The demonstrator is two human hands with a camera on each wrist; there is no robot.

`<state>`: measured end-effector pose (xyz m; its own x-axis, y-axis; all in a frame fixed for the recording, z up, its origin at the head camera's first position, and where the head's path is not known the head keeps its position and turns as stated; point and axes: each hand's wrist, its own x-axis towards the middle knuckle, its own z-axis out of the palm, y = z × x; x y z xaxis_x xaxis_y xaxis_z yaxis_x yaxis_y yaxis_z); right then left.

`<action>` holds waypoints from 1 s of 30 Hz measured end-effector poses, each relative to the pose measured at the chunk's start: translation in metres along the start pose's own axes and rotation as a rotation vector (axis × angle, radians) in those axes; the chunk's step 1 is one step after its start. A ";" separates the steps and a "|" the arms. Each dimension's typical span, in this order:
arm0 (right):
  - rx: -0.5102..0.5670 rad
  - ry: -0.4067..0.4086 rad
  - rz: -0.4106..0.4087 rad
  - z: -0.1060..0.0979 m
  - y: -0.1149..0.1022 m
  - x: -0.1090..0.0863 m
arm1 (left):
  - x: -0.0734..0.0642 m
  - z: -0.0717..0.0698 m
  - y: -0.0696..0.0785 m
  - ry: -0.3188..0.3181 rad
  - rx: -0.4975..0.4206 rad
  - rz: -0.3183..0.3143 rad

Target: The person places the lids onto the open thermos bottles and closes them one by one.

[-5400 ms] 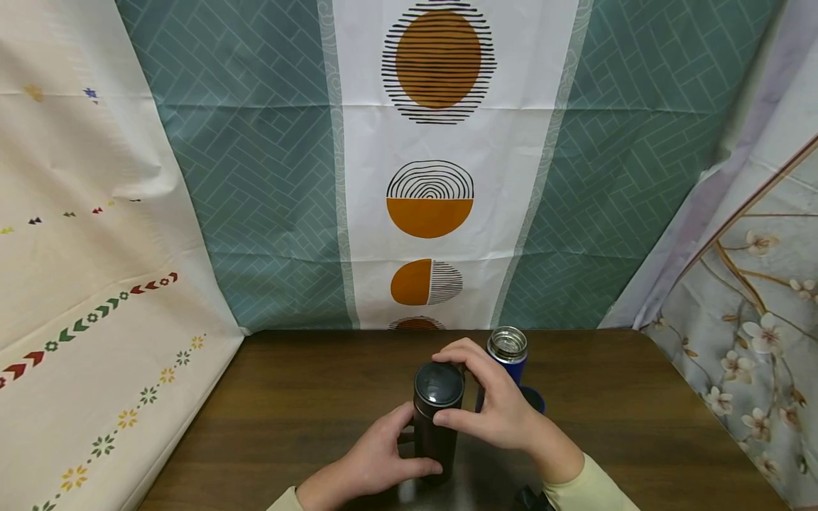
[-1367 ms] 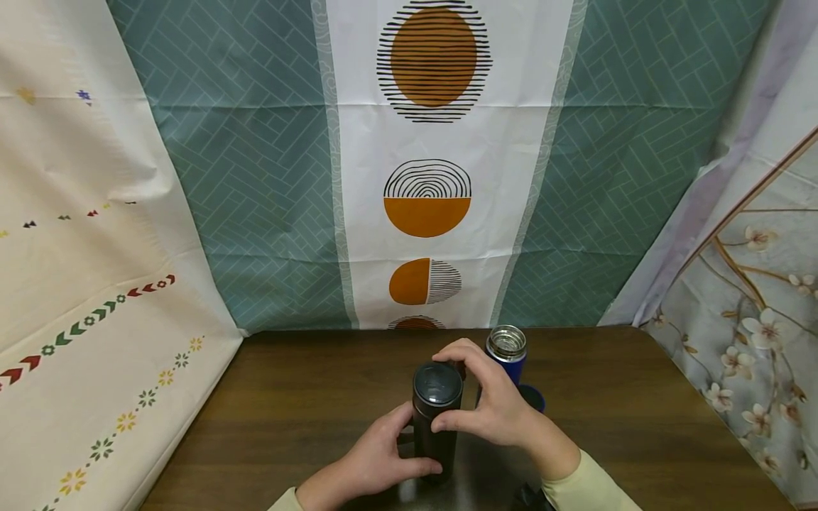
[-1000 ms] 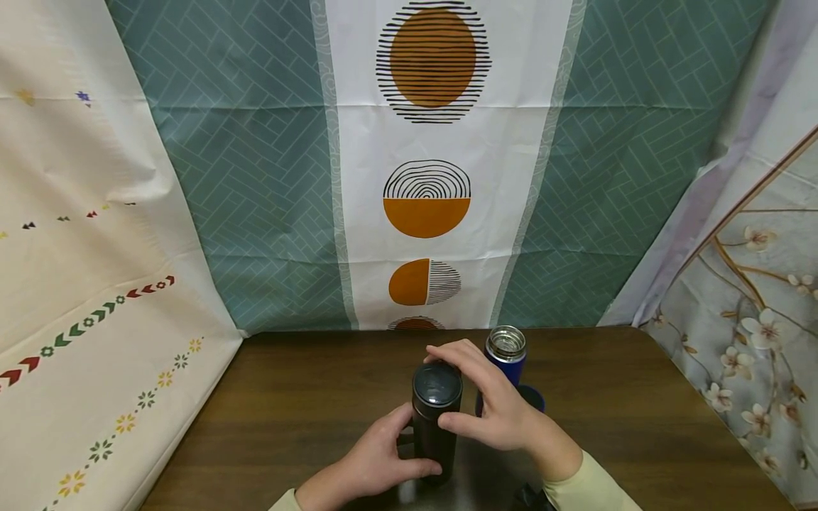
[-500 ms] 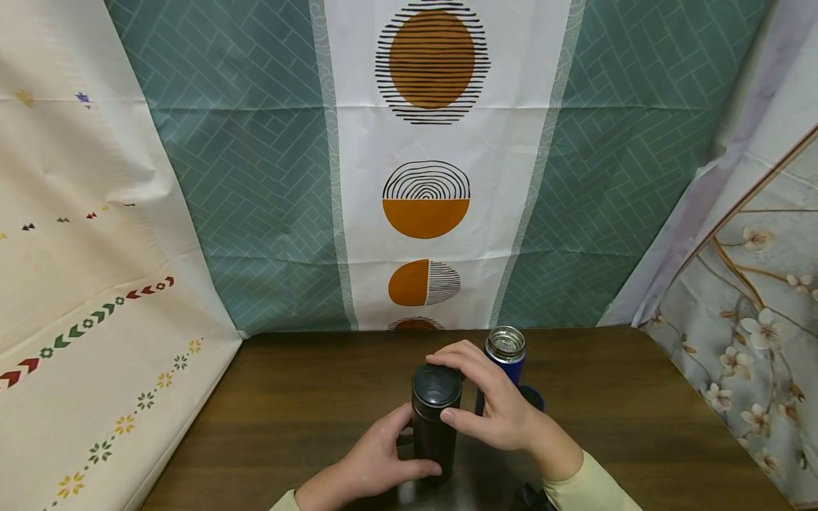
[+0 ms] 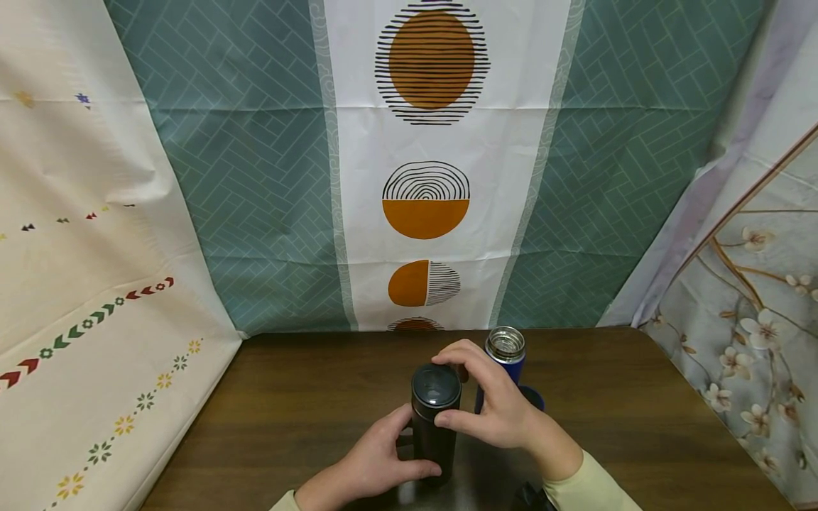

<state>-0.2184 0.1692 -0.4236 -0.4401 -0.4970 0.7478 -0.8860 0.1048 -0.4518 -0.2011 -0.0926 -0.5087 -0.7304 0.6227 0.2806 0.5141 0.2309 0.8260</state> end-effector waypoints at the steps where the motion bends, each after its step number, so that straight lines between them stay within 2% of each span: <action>1: 0.000 0.002 0.002 0.000 0.000 0.000 | 0.000 0.000 0.000 -0.001 -0.001 0.000; 11: -0.002 0.005 0.025 0.001 0.000 0.000 | 0.000 0.000 0.000 0.001 0.001 0.002; 21: 0.035 -0.083 0.016 0.000 -0.003 0.001 | 0.001 0.000 0.000 -0.004 -0.017 -0.008; 25: 0.041 -0.094 0.000 0.000 -0.005 0.002 | 0.001 0.000 0.000 -0.004 -0.024 -0.008; 30: 0.033 -0.089 0.022 0.001 -0.005 0.001 | 0.001 0.000 0.000 -0.006 -0.028 -0.008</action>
<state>-0.2142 0.1677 -0.4209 -0.4434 -0.5694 0.6922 -0.8703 0.0889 -0.4844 -0.2019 -0.0919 -0.5088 -0.7315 0.6257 0.2711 0.4956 0.2149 0.8415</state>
